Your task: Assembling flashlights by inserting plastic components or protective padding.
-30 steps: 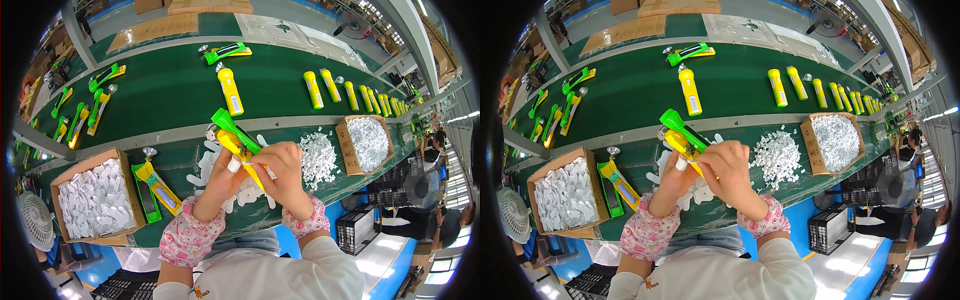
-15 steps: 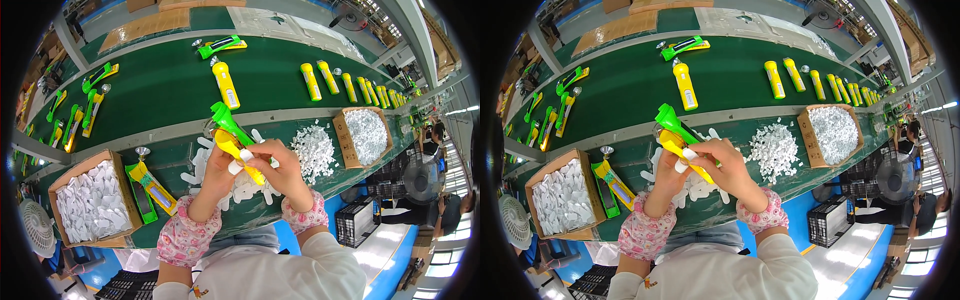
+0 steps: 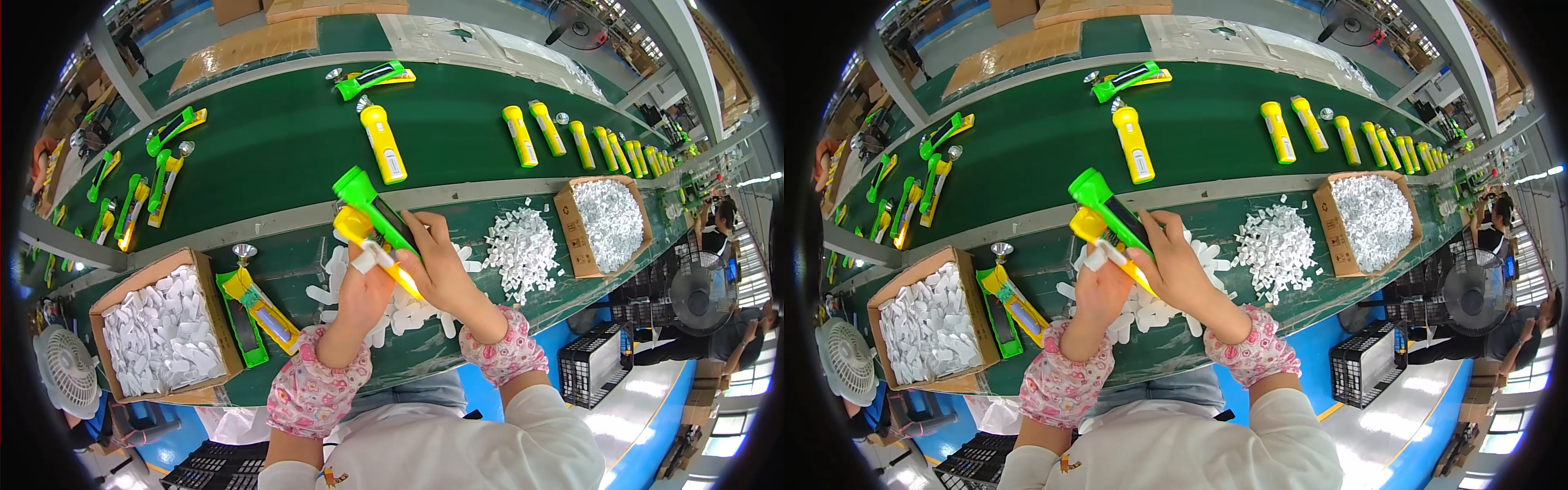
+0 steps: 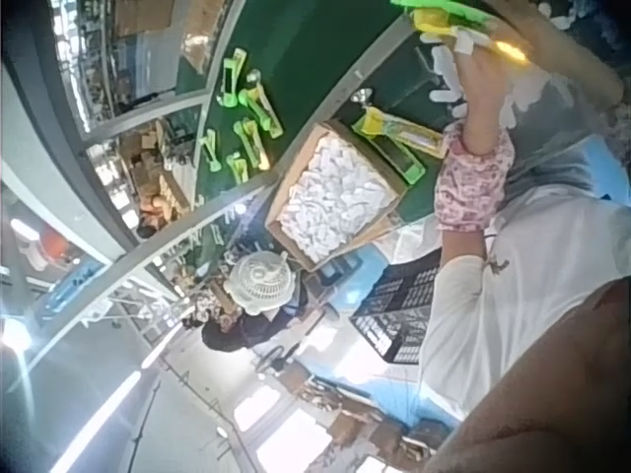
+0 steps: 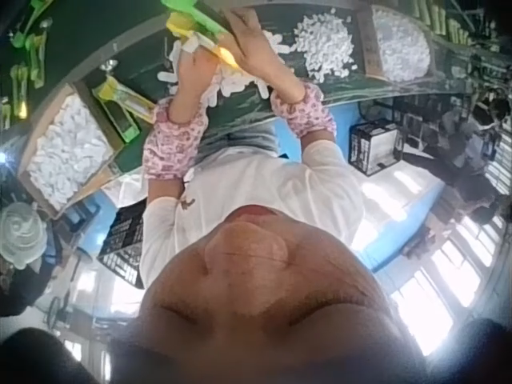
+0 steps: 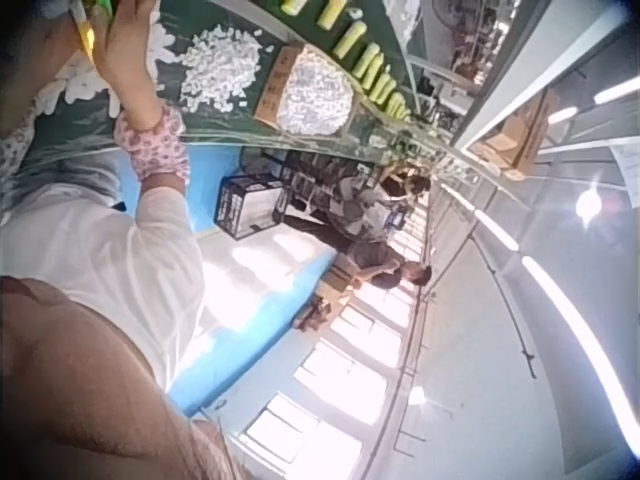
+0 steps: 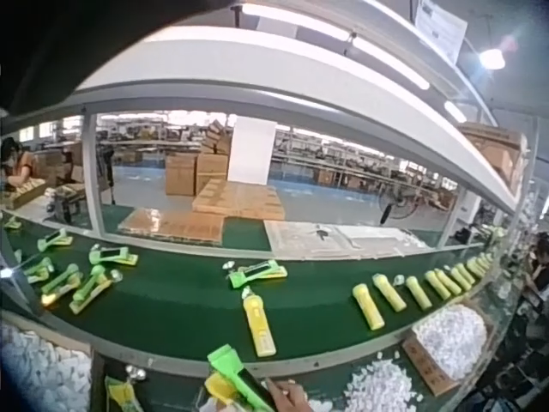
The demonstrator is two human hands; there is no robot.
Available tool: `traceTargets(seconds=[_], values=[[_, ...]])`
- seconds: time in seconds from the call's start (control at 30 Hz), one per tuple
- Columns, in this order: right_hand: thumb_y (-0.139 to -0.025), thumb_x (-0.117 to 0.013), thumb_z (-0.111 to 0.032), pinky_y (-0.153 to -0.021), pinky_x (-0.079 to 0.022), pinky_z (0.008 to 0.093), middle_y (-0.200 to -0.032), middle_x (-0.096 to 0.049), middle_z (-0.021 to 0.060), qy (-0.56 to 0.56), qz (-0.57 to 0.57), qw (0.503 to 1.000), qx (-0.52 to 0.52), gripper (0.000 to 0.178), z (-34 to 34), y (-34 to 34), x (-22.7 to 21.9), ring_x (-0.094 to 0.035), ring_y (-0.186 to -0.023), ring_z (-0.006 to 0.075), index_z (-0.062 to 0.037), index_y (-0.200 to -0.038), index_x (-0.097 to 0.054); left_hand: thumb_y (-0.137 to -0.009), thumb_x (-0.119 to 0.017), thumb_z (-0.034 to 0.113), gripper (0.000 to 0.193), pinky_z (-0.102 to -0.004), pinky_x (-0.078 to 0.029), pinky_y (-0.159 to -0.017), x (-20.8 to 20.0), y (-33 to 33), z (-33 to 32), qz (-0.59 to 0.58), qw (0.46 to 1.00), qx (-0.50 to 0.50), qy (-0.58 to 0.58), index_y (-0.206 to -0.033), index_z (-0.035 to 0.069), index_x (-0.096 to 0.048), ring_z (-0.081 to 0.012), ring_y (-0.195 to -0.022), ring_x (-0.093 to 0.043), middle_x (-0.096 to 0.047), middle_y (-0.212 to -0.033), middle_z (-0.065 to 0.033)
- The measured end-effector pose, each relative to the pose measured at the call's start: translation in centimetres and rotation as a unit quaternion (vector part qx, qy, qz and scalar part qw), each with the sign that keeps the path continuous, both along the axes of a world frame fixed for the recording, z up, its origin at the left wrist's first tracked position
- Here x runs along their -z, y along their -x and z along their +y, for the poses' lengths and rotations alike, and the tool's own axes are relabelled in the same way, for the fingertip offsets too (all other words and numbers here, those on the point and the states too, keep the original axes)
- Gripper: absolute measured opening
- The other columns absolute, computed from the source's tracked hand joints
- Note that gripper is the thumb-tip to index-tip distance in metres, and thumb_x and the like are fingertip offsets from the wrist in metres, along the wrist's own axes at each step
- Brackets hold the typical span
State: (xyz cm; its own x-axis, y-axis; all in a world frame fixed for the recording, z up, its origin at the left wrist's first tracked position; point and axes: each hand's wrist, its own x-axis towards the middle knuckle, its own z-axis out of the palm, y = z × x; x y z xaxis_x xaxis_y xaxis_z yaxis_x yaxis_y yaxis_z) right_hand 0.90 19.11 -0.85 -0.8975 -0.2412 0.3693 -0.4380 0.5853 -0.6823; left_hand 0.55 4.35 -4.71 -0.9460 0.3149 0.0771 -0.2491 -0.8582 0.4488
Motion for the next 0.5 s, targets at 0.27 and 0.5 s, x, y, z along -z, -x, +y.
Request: traceTargets(seconds=[0.27,0.5], values=[[-0.097,-0.047,-0.019,-0.082,-0.043,0.0317,-0.1,-0.05,0.0149,0.072,-0.024,0.996,-0.043,0.041,-0.6,0.2,0.0,-0.052,-0.093,0.0256,0.0041,-0.131,-0.05,-0.102,-0.038,0.028,0.037,-0.0403,-0.044,-0.099,-0.4,1.1,-1.0,-0.055,0.988,-0.135,0.042,-0.134,0.009,-0.037,-0.022,-0.115,-0.053,-0.052,-0.125,-0.01],[-0.098,-0.046,-0.016,-0.078,-0.046,0.0342,-0.096,-0.052,0.0165,0.058,-0.006,0.997,-0.043,0.036,-0.9,0.6,0.7,-0.054,-0.085,0.028,0.002,-0.128,-0.054,-0.101,-0.036,0.02,0.032,-0.0394,-0.046,-0.097,0.2,1.3,-1.2,-0.082,0.985,-0.145,0.038,-0.131,0.008,-0.038,-0.0225,-0.112,-0.055,-0.053,-0.122,-0.0106]])
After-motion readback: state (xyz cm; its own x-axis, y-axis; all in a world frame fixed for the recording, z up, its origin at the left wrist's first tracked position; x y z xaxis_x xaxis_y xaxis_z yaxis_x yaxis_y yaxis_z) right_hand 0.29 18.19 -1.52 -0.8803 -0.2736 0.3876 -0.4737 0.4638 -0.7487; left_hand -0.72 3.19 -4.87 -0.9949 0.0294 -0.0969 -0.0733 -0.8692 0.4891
